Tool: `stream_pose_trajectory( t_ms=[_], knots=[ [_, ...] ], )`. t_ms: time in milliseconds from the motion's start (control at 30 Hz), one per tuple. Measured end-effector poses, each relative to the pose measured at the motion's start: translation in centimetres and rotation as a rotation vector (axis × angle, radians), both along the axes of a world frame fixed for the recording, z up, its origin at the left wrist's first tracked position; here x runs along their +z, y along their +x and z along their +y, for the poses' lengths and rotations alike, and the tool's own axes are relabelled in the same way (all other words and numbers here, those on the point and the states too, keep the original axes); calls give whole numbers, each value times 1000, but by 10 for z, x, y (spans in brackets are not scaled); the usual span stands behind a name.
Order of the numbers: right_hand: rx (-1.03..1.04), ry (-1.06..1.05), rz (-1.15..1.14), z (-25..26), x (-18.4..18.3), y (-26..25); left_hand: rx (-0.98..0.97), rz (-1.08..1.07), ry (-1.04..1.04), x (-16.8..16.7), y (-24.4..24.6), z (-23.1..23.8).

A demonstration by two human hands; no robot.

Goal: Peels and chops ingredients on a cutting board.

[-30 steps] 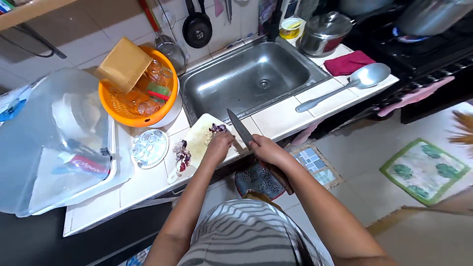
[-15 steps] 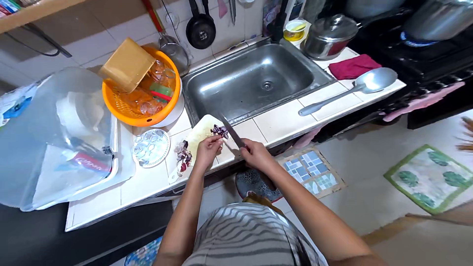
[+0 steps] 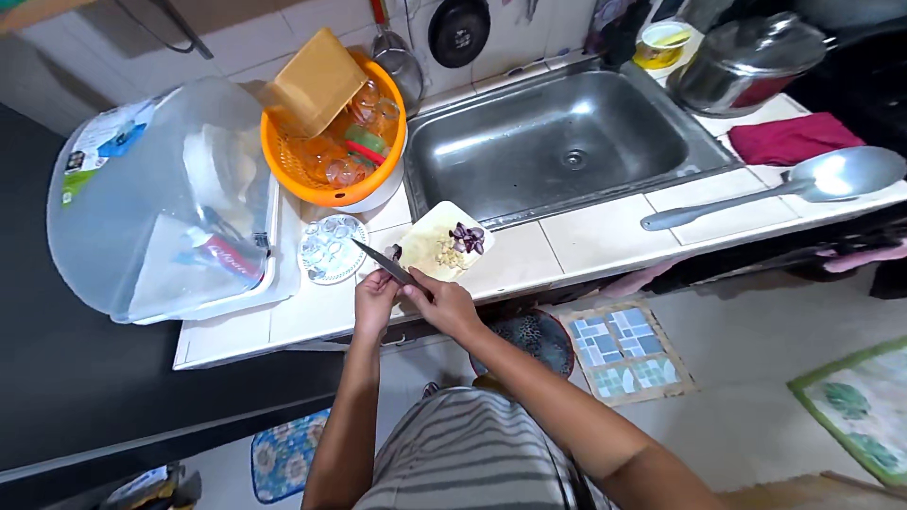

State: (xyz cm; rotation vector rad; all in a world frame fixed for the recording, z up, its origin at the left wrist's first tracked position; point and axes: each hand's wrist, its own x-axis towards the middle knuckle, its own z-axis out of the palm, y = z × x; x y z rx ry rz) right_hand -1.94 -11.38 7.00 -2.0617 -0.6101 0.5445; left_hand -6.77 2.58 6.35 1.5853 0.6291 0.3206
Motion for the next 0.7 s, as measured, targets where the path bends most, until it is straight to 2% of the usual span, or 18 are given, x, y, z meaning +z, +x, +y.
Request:
stream_pose_trajectory(
  t_ms=[200, 700],
  knots=[
    [18, -2, 0, 7, 4, -8, 40, -88, 5, -9, -8, 5],
    [57, 23, 28, 8, -6, -4, -19, -243, 5, -20, -10, 4]
  ],
)
